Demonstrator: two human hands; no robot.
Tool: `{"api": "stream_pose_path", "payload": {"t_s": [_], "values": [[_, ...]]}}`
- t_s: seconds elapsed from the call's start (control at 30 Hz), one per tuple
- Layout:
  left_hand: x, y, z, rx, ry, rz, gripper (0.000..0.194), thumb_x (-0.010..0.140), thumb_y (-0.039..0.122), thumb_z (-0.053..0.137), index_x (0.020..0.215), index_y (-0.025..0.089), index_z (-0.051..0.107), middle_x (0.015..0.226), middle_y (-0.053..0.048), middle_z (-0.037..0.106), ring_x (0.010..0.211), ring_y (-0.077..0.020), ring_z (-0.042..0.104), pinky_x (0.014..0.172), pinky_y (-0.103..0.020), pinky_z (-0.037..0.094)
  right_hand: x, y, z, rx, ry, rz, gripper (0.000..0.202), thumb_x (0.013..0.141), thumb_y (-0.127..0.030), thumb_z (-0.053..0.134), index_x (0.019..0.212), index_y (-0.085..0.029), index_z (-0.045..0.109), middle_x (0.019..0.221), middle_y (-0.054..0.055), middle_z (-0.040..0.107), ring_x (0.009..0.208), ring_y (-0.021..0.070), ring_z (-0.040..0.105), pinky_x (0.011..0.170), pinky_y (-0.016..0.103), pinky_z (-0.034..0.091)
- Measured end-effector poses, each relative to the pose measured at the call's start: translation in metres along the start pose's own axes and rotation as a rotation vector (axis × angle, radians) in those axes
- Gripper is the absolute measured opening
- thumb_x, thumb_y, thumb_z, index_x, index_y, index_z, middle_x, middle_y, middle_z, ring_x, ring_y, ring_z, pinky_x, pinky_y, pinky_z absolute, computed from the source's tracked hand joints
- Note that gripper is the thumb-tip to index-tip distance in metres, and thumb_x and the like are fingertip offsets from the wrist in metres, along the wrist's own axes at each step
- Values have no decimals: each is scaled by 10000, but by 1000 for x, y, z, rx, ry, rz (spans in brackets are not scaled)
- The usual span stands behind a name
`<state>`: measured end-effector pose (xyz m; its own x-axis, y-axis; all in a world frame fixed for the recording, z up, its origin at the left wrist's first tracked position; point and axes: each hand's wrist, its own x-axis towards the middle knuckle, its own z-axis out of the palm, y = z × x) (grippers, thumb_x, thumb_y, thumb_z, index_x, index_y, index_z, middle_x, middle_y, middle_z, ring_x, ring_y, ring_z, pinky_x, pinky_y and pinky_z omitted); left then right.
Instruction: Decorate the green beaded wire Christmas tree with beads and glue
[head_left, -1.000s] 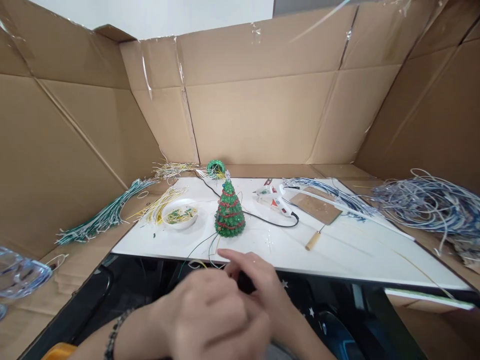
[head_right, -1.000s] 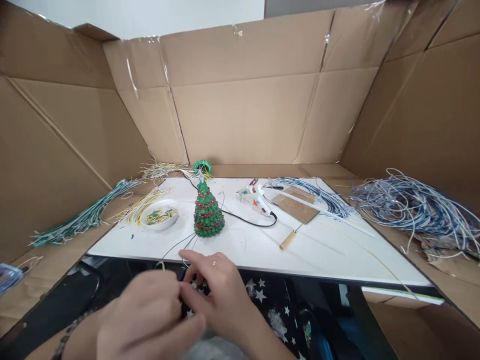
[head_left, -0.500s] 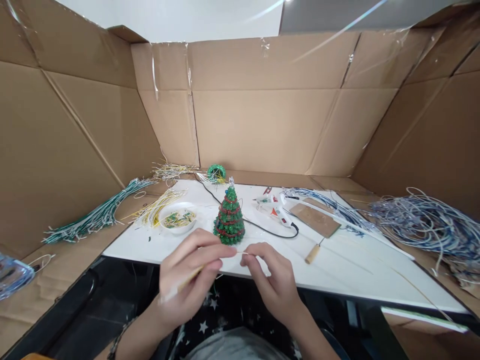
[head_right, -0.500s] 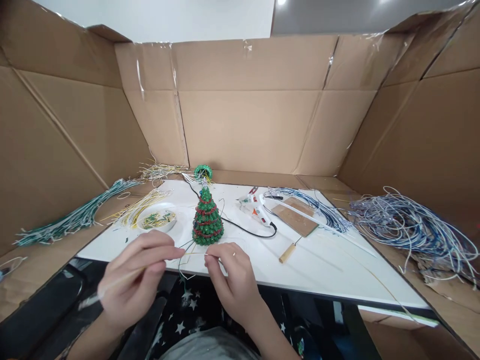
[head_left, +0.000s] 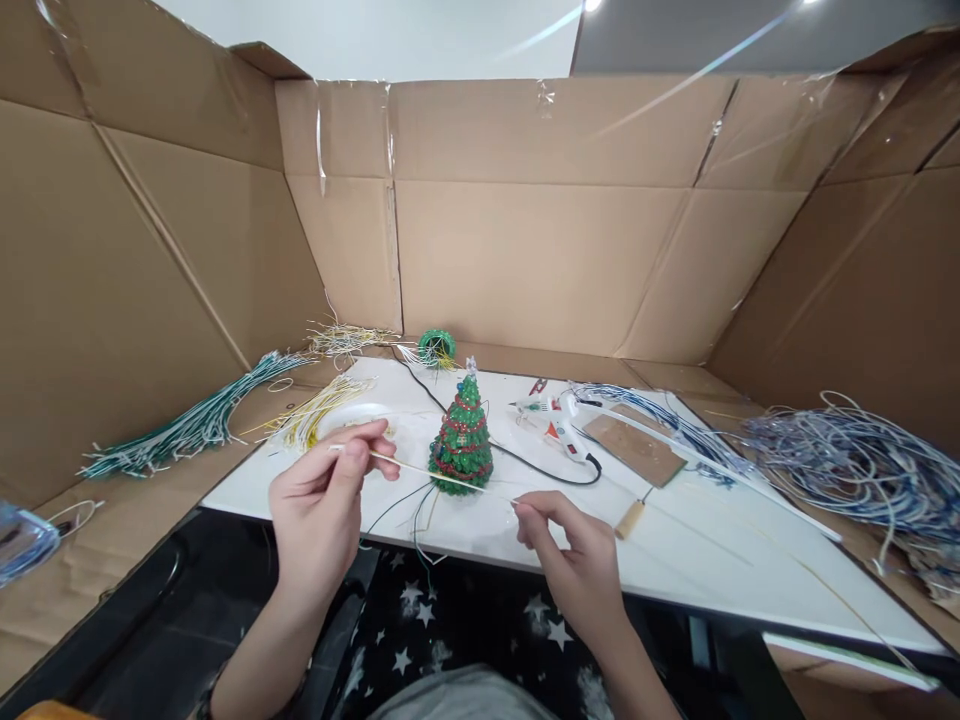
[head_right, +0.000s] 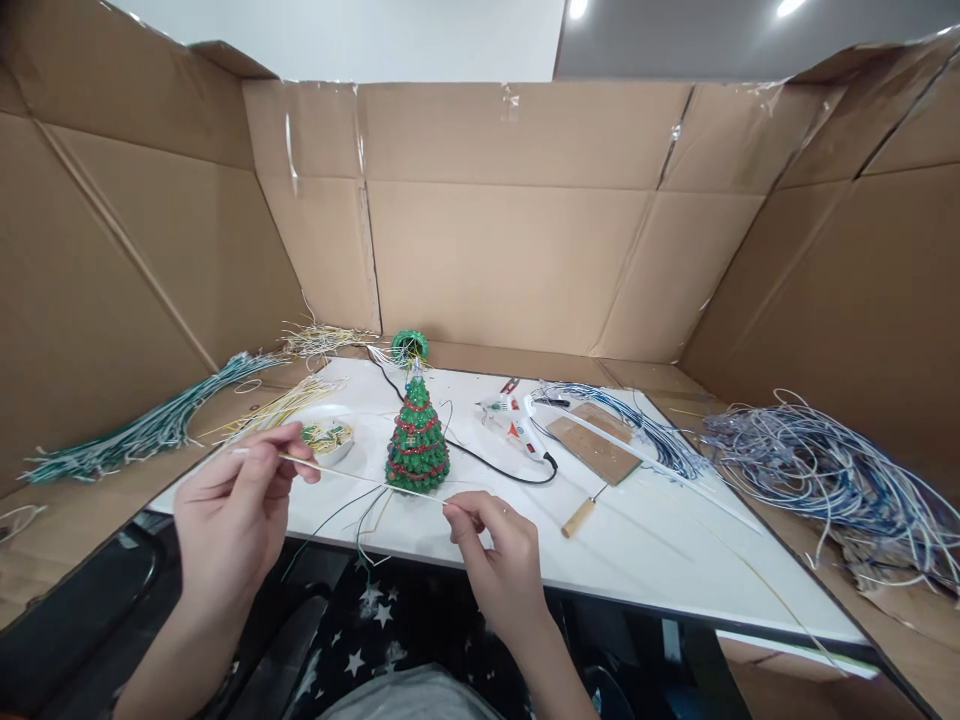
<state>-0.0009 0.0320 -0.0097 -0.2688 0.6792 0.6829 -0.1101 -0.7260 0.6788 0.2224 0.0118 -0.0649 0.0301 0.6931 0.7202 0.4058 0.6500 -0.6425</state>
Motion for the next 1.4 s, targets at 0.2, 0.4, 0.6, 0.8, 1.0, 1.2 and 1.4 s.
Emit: {"api": "stream_pose_path", "payload": {"t_s": [0.2,0.4,0.6,0.8,1.0,1.2,1.4], "values": [[2,-2,2,-100,21,-85,196,846,381,740,900,210,819,771,-51,761,592,-114,673,587,-213,564,-4,7,3,-2,-11,51,154,951,-254,590,836,-232,690,623,-59,670,546,90,617,560,174,496],[0,-3,4,-169,36,-138,246,838,419,731,913,202,819,763,-74,765,551,-128,642,513,-232,533,-8,20,7,-22,-106,101,189,981,-292,546,889,-232,700,709,-33,725,617,115,672,611,208,522],[-12,-5,5,101,-166,65,201,927,302,627,1007,250,804,930,-82,773,874,-207,686,681,-301,555,-6,-1,6,-186,-105,-8,153,952,-252,589,1046,-249,709,1020,37,770,989,216,711,857,345,561],[-34,1,28,198,-528,208,299,977,263,538,1208,256,728,1089,-109,745,1013,-234,668,861,-399,564,-10,-59,17,70,-91,-119,162,954,-169,565,1085,-222,644,991,38,745,950,167,692,857,288,560],[-32,3,31,156,-572,206,293,904,171,646,1180,229,730,999,-97,747,905,-200,691,763,-342,596,-12,-56,20,210,-71,27,163,972,-117,517,963,-223,641,799,-16,685,693,93,627,631,182,503],[-30,5,27,176,-456,244,285,732,-1,776,922,210,745,781,-26,755,710,-161,705,661,-291,601,-8,-53,14,11,-26,-103,137,941,-96,558,965,-206,637,677,-27,590,542,82,514,499,205,403],[-22,12,28,129,-597,58,90,795,145,775,853,212,790,774,-63,763,688,-163,722,638,-255,606,-7,-51,11,-161,40,-224,131,903,-80,573,859,-199,606,608,-40,514,531,88,464,513,236,363]]}}
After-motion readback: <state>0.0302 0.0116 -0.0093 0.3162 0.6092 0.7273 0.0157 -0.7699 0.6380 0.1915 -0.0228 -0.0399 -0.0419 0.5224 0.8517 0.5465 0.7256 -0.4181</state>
